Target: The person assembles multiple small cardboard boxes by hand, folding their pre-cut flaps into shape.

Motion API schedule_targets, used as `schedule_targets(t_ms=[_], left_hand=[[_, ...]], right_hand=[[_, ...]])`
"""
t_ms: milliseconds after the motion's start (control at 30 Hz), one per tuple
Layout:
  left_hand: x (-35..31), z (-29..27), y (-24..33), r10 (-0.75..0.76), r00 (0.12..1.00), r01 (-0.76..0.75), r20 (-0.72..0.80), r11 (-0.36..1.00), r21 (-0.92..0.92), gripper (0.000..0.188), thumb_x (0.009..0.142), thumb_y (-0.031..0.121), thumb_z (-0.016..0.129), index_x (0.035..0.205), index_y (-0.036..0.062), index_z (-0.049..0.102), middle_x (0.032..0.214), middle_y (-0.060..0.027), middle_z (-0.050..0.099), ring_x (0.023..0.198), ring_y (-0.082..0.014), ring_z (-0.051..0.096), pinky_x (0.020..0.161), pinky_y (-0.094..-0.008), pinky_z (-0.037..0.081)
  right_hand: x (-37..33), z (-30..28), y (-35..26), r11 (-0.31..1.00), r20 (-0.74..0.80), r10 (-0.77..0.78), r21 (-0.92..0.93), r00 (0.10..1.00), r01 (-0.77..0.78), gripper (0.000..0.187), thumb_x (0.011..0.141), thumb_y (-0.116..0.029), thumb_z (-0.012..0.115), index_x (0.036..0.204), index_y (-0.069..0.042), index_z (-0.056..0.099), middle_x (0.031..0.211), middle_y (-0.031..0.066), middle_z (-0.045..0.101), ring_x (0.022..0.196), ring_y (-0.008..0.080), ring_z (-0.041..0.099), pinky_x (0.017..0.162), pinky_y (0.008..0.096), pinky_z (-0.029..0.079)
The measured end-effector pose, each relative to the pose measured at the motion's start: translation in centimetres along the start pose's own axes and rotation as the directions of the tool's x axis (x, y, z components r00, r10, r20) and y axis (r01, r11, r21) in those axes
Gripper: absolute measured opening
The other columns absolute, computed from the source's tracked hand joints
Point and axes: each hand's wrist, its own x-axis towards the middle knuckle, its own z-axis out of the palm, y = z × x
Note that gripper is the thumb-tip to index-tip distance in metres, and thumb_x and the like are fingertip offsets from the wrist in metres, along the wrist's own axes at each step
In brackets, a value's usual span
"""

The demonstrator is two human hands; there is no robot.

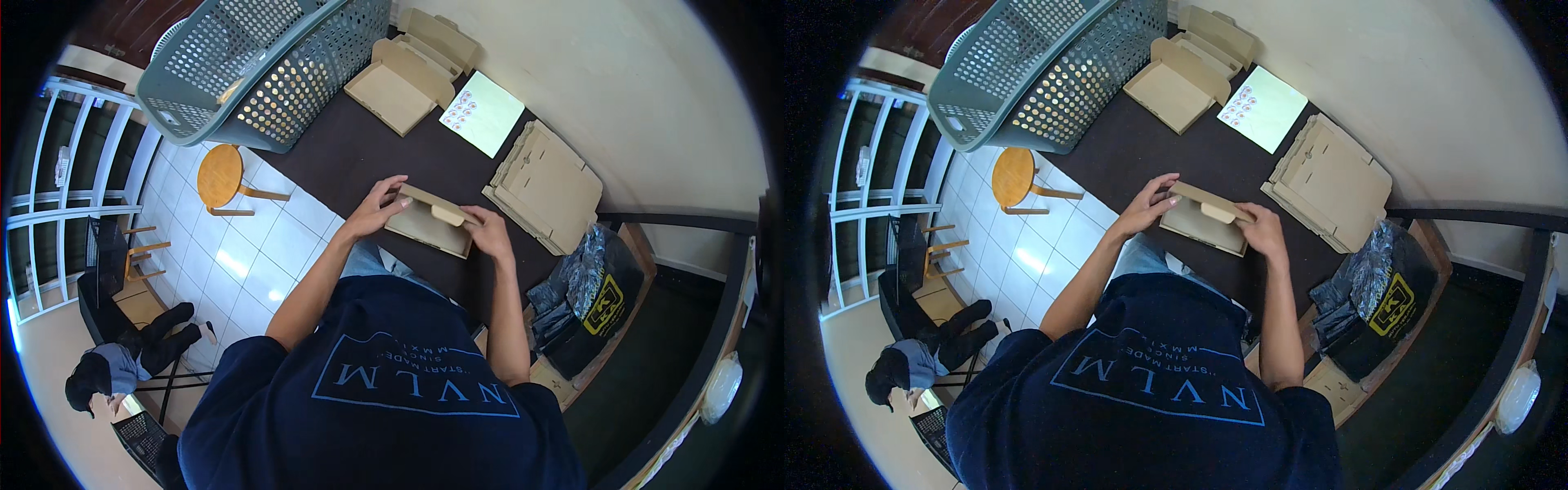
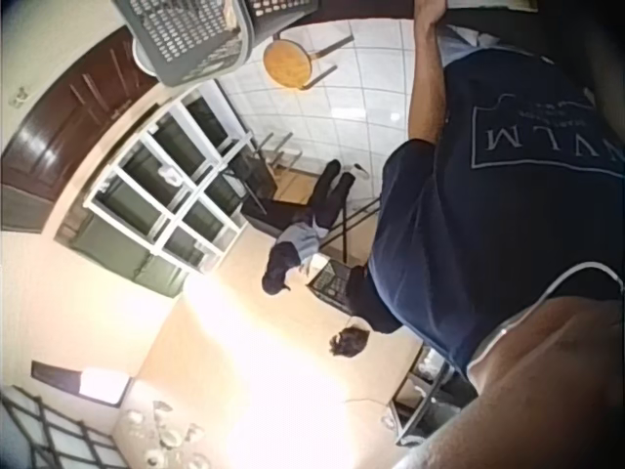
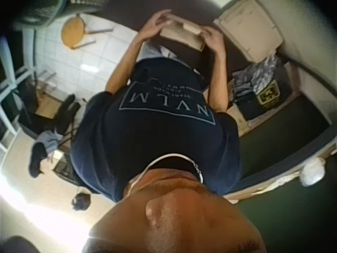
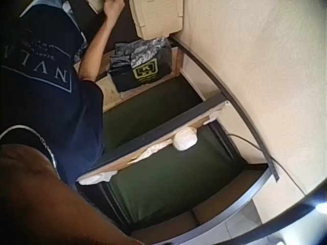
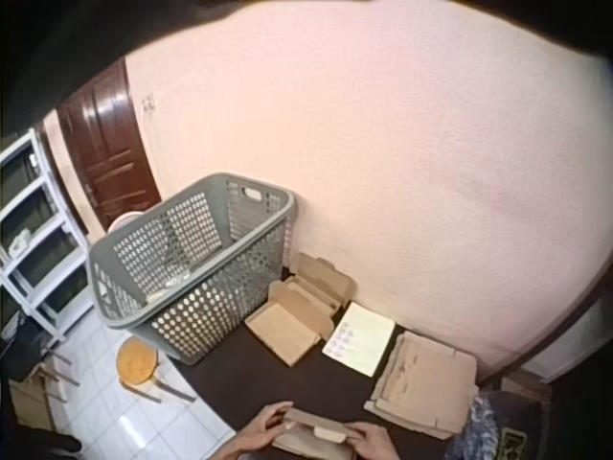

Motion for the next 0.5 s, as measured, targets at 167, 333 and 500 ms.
schedule_targets(t_ms=[167,333,500], left_hand=[[-0.1,0.0,-2.3,0.108,0.99,-0.069,-0.091,0.934,0.352,0.041,0.091,0.018,0.063,0.131,0.01,0.053,0.131,-0.0119,0.043,0.126,-0.0255,0.043,0.105,-0.036,0.038],[-0.4,-0.4,-4.4,0.204,0.978,-0.154,-0.041,0.84,0.52,0.04,0.088,0.02,0.065,0.126,0.0097,0.057,0.135,-0.0151,0.04,0.127,-0.032,0.042,0.106,-0.0387,0.036],[-1.5,1.9,-4.5,0.149,0.98,-0.008,-0.132,0.693,0.721,0.046,0.09,0.026,0.06,0.134,0.0183,0.05,0.148,-0.025,0.027,0.135,-0.0451,0.028,0.11,-0.0503,0.03]], right_hand=[[-1.4,2.0,0.6,0.956,-0.066,-0.208,-0.223,0.976,0.189,0.052,0.071,-0.002,0.066,0.122,-0.008,0.059,0.129,0.0211,0.055,0.121,0.0354,0.053,0.101,0.0397,0.044],[-3.3,3.5,0.4,0.973,-0.174,-0.181,-0.175,0.968,0.15,0.062,0.073,0.002,0.064,0.133,-0.009,0.049,0.141,0.0262,0.04,0.129,0.0421,0.042,0.106,0.0431,0.038],[-4.5,4.4,2.3,0.987,-0.399,-0.134,-0.131,0.907,0.088,0.063,0.075,0.005,0.064,0.135,-0.006,0.048,0.142,0.0257,0.04,0.13,0.043,0.041,0.108,0.0435,0.037]])
